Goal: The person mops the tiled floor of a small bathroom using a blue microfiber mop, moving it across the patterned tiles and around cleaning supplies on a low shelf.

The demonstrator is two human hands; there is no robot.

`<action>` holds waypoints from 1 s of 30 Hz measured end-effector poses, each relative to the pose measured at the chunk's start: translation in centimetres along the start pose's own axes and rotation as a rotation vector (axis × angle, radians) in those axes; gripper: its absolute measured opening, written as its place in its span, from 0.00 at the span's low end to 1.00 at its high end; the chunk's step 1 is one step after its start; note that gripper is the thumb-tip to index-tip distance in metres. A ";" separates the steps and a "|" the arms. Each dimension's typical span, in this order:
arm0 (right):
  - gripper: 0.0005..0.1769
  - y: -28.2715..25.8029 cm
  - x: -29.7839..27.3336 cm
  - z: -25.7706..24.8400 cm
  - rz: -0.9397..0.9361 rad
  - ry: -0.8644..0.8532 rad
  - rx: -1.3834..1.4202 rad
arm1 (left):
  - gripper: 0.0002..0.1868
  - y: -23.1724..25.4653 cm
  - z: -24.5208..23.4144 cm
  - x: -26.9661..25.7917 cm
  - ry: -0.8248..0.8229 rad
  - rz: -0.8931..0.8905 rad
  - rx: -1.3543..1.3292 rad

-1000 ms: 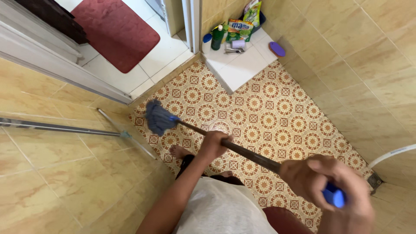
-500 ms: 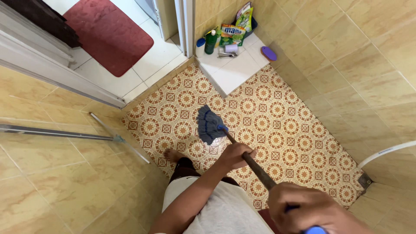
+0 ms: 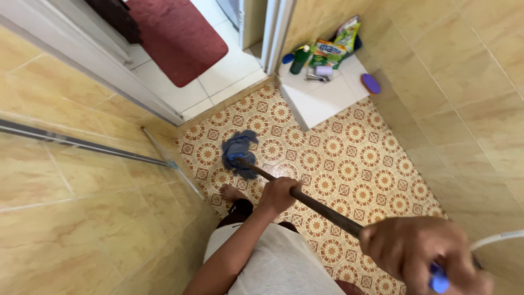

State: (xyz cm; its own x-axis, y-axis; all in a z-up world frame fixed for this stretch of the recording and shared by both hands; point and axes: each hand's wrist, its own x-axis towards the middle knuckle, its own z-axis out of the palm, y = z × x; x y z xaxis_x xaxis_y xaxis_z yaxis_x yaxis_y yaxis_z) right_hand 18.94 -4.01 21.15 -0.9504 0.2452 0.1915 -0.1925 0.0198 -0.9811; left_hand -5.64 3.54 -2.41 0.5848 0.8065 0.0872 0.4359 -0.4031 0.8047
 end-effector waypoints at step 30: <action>0.42 -3.1 6.3 3.8 -0.088 1.067 0.167 | 0.25 -1.4 -2.2 0.3 0.218 -0.084 -0.054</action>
State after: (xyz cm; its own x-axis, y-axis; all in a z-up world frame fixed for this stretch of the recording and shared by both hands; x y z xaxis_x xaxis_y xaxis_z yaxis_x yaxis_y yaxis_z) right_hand 12.59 -6.18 25.51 -0.2441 0.9680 0.0586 -0.3574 -0.0336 -0.9333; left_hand -7.59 5.32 -2.20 0.3839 0.9129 0.1388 0.4360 -0.3117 0.8442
